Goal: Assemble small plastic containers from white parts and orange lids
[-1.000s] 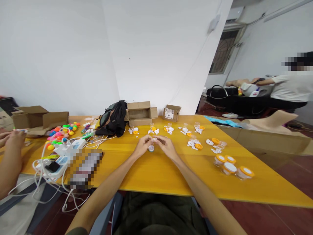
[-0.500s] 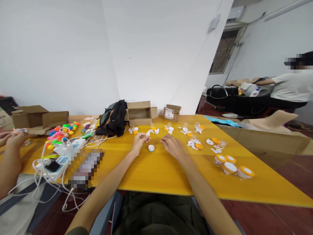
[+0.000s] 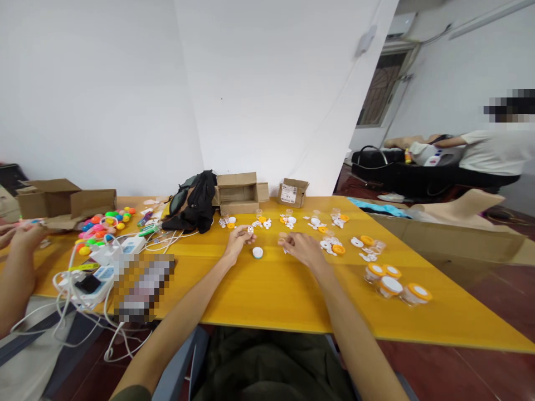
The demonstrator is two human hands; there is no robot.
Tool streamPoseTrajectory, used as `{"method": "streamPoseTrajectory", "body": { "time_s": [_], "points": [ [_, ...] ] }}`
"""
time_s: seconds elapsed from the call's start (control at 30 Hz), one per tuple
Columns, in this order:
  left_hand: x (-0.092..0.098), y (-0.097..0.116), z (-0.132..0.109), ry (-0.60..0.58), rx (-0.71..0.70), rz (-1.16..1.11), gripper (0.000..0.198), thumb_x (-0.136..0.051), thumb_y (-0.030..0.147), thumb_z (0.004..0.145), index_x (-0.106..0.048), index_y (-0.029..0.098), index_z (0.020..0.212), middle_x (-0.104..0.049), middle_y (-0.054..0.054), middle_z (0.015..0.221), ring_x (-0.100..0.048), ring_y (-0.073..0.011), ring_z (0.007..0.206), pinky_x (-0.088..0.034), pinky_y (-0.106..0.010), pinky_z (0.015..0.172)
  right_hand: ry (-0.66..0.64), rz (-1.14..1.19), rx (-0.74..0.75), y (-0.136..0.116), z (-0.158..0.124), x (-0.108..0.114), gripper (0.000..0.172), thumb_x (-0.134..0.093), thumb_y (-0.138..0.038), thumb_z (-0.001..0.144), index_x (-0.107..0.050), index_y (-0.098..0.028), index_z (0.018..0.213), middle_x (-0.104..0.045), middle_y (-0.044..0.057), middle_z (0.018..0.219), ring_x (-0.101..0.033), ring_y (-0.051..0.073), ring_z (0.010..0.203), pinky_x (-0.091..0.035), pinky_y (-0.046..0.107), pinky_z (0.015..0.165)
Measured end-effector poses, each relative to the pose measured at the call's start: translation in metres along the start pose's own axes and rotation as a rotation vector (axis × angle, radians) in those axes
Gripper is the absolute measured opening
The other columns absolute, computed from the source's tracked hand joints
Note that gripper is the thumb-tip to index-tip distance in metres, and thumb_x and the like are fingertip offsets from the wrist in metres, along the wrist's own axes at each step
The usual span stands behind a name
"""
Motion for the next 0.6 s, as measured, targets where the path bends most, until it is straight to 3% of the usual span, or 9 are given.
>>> {"method": "streamPoseTrajectory", "body": {
  "time_s": [0.17, 0.3, 0.43, 0.6],
  "points": [
    [0.000, -0.002, 0.001, 0.005, 0.006, 0.007, 0.018, -0.074, 0.022, 0.062, -0.068, 0.016, 0.078, -0.074, -0.005, 0.071, -0.064, -0.0146, 0.060, -0.047, -0.026, 0.063, -0.060, 0.055, 0.082, 0.000, 0.001, -0.011, 0.003, -0.069, -0.023, 0.078, -0.067, -0.024, 0.077, -0.074, 0.004, 0.081, -0.068, 0.021, 0.079, -0.036, 0.025, 0.060],
    [-0.001, -0.004, 0.002, -0.017, -0.009, 0.022, 0.020, -0.076, 0.023, 0.063, -0.070, 0.016, 0.081, -0.075, -0.007, 0.075, -0.066, -0.0160, 0.063, -0.049, -0.028, 0.067, -0.043, 0.211, 0.186, -0.005, 0.004, -0.018, 0.013, -0.065, -0.014, 0.077, -0.059, -0.023, 0.070, -0.070, 0.001, 0.071, -0.065, 0.017, 0.070, -0.037, 0.023, 0.058],
    [-0.005, -0.003, 0.000, -0.049, -0.036, 0.017, 0.025, -0.079, 0.026, 0.064, -0.071, 0.015, 0.085, -0.076, -0.007, 0.076, -0.068, -0.0171, 0.067, -0.052, -0.031, 0.073, -0.028, 0.554, 0.271, -0.015, 0.006, -0.021, 0.016, -0.063, -0.022, 0.078, -0.052, -0.023, 0.066, -0.063, -0.002, 0.060, -0.060, 0.016, 0.059, -0.042, 0.025, 0.058],
    [-0.013, 0.002, -0.005, -0.099, -0.057, 0.020, 0.028, -0.082, 0.031, 0.062, -0.072, 0.015, 0.082, -0.075, -0.006, 0.075, -0.068, -0.0179, 0.067, -0.053, -0.032, 0.073, -0.055, 1.025, 0.266, -0.023, 0.009, -0.027, 0.026, -0.068, -0.044, 0.072, -0.053, -0.023, 0.070, -0.059, -0.004, 0.058, -0.056, 0.014, 0.049, -0.049, 0.028, 0.052]
  ]
}}
Point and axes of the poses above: each hand's wrist, its own z-axis towards the middle knuckle, its own x-axis out of the back of the hand, y = z × x, the point moved 6 cm from there along z, towards the middle knuckle
